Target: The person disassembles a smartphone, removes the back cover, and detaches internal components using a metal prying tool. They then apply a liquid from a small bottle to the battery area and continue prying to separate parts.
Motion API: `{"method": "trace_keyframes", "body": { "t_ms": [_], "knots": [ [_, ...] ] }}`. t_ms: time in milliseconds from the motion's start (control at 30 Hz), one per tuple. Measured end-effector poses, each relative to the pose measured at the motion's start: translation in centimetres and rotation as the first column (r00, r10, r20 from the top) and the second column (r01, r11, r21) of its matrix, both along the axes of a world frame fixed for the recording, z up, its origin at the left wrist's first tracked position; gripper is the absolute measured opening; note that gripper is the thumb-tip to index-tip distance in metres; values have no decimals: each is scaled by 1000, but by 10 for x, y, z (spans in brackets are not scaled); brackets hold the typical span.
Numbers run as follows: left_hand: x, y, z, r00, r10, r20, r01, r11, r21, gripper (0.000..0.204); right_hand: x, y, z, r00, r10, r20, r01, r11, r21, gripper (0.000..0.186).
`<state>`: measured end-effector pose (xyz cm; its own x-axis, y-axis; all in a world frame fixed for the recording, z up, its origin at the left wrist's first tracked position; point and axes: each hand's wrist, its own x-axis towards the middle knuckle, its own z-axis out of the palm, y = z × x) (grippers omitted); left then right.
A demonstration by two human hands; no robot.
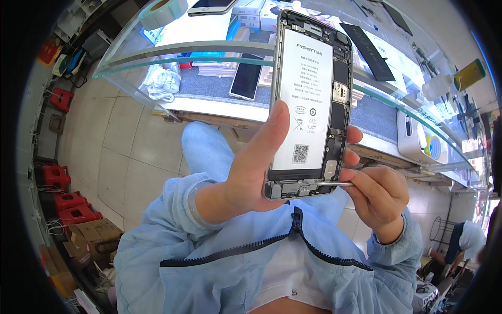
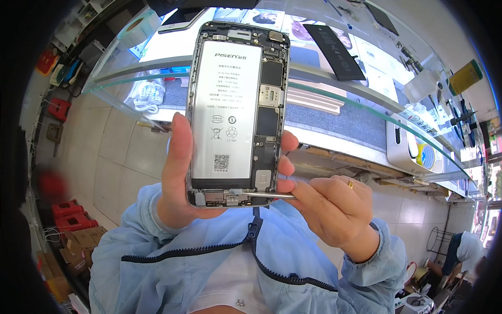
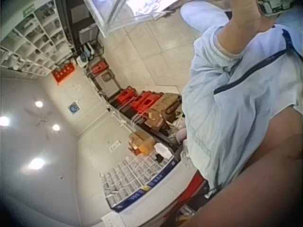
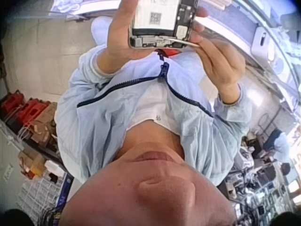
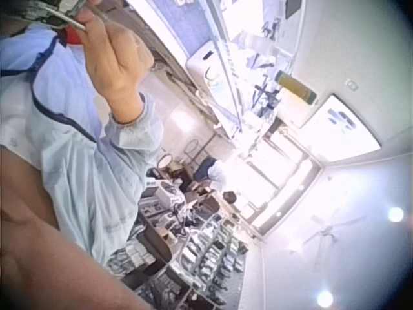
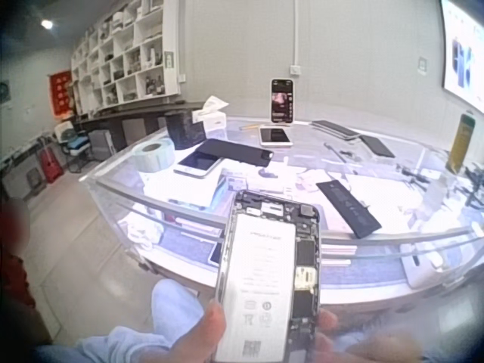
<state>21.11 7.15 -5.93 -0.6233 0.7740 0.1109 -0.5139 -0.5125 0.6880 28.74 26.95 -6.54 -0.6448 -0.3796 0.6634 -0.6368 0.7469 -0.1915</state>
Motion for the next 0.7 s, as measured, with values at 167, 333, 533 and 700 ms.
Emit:
{"method": "trace_keyframes", "body": {
  "t_ms": [167,333,533,700],
  "knots": [
    [1,0,4,999,-32,-12,32,999,-7,90,1,3,-9,995,-3,-100,0,1000,-30,25],
    [-3,1,2,1000,1,-26,-2,998,-63,91,1,-13,-2,985,-92,146,113,983,-145,16],
    [-3,0,-7,998,19,-65,-18,1000,17,92,1,-8,7,899,42,435,55,977,-208,16],
    [-2,1,-5,998,18,-68,-16,1000,22,92,-5,-12,-4,993,-9,116,41,960,-278,19]
  ]
}}
